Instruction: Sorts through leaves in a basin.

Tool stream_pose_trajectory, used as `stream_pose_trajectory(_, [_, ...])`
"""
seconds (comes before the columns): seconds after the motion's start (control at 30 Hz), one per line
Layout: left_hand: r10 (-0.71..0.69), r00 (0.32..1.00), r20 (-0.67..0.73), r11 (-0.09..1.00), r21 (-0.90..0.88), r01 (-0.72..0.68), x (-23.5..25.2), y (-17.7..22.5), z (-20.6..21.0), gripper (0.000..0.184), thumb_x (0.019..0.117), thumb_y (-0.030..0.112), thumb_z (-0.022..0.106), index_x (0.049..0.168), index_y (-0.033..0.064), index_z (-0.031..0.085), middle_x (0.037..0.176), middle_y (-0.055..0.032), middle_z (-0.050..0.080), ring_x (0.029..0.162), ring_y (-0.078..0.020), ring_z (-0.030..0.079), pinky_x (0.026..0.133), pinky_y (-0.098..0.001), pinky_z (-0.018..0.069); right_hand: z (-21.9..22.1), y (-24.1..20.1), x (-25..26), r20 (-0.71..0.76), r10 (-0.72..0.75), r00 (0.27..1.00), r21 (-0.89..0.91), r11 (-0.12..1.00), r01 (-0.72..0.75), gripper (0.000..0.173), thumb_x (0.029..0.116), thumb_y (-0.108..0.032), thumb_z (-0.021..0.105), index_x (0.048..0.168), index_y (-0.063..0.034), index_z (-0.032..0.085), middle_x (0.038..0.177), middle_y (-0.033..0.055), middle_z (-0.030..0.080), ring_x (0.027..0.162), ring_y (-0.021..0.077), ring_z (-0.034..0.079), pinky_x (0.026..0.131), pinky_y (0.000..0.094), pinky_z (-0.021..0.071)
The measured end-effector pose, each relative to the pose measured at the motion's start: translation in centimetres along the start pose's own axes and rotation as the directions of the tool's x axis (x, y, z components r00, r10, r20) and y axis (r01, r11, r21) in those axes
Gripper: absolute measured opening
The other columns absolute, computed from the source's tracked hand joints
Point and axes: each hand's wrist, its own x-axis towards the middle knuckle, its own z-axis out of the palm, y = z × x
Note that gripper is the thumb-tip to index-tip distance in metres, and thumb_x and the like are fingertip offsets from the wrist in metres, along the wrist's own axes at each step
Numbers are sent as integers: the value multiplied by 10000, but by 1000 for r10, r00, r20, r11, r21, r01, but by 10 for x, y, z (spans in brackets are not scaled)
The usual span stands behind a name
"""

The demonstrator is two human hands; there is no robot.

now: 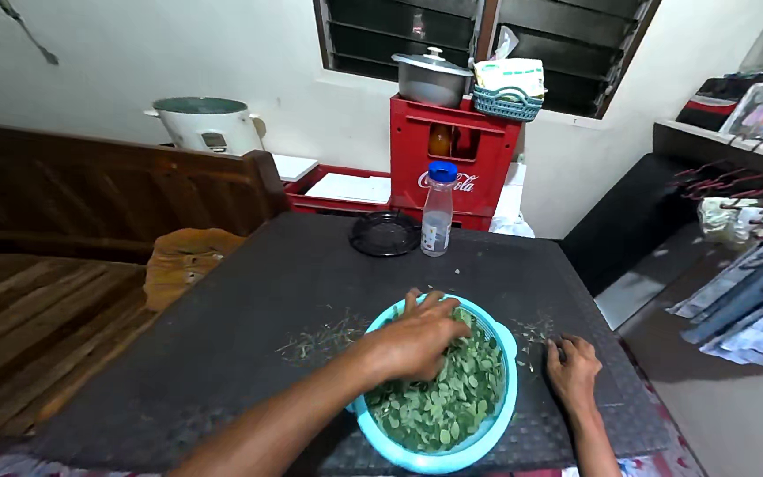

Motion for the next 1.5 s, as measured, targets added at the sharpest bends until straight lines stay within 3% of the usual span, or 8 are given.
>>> stream_pose_trajectory(0.13, [132,991,-23,990,-42,-133,21,13,39,260,963,265,687,1216,246,744,1617,-75,392,1529,-347,244,1177,-665,153,1,1,0,-6,8,1000,11,1000,-8,310,941,-364,607,856,-106,755,1111,134,709,1087,380,647,857,637,496])
stream_pose_trajectory(0.37, [248,967,-58,968,64,-244,47,20,88,227,954,358,681,1128,244,773,1645,-81,346,1539,-408,189,1151,-730,116,-2,-6,0,12,26,1000,10,1000,-27,300,941,-367,618,846,-116,753,1099,117,708,1099,368,643,870,630,493])
stream_pose_trajectory(0.63, [183,939,-293,982,100,-160,44,20,89,155,951,276,668,1040,218,781,1584,-92,443,1506,-389,296,1133,-684,216,-4,-11,-1,15,36,999,21,999,-37,320,948,-390,609,839,-120,741,1081,108,709,1110,362,639,885,638,477])
stream_pose_trajectory(0.8, [220,961,-164,972,115,-203,38,30,84,211,946,311,691,1134,269,776,1647,-85,346,1539,-402,203,1155,-703,158,-8,-14,-1,35,48,998,34,998,-50,332,955,-392,618,862,-102,752,1109,125,716,1138,383,637,907,658,474])
stream_pose_trajectory(0.97, [211,957,-199,961,221,-166,46,29,103,186,962,322,659,1030,212,792,1652,-85,339,1544,-407,193,1137,-725,170,-5,-13,-2,37,61,997,29,998,-62,330,949,-390,617,857,-107,758,1096,122,716,1126,378,638,901,660,469])
stream_pose_trajectory(1.13, [84,859,-505,992,-37,-119,42,2,107,168,907,380,698,920,258,812,1533,-68,516,1476,-363,366,1123,-664,280,0,-11,-3,40,64,997,19,998,-65,329,941,-406,615,841,-125,752,1068,101,719,1119,365,638,900,655,467])
stream_pose_trajectory(1.3, [-98,829,-551,946,-309,-94,31,-20,99,186,875,458,681,877,317,802,1515,16,530,1458,-244,404,1156,-617,285,4,-10,-2,49,74,996,30,997,-76,326,942,-415,607,836,-140,748,1068,73,718,1133,332,632,914,644,460])
stream_pose_trajectory(1.5, [-207,703,-681,850,-481,-216,17,-16,101,166,855,415,699,829,287,801,1468,-22,577,1403,-242,477,1125,-491,413,-48,-77,3,-130,-97,987,540,827,153,213,963,-344,646,970,-165,760,1128,13,720,1133,203,653,961,473,544])
